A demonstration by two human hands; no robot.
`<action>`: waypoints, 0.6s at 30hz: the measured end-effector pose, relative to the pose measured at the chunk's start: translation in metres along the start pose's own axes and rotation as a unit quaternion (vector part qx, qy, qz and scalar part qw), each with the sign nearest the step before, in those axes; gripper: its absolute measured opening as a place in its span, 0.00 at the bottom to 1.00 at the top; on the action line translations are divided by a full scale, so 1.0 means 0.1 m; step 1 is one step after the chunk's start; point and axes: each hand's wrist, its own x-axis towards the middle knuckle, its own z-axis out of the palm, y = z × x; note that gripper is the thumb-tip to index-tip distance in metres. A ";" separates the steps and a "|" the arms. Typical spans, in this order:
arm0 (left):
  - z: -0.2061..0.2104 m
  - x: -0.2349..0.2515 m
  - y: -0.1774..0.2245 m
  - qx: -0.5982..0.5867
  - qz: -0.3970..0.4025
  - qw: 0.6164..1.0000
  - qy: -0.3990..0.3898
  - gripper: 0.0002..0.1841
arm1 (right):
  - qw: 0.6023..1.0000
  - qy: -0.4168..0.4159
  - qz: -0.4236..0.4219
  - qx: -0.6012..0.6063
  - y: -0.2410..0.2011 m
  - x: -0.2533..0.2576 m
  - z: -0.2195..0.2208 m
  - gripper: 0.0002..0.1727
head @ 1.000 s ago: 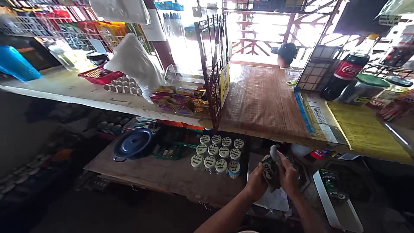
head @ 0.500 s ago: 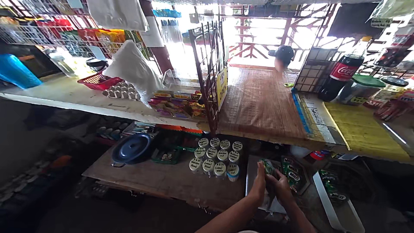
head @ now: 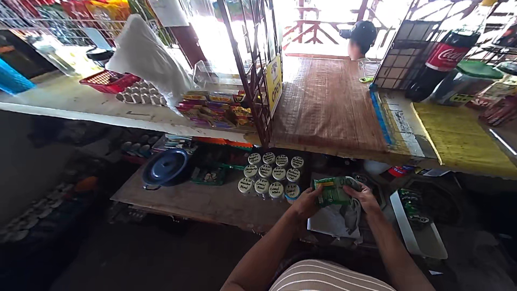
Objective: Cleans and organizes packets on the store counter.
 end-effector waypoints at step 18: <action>0.10 0.17 -0.30 0.104 -0.007 0.979 0.178 0.26 | 0.941 0.059 -0.274 -0.189 -0.21 -0.19 0.08 0.15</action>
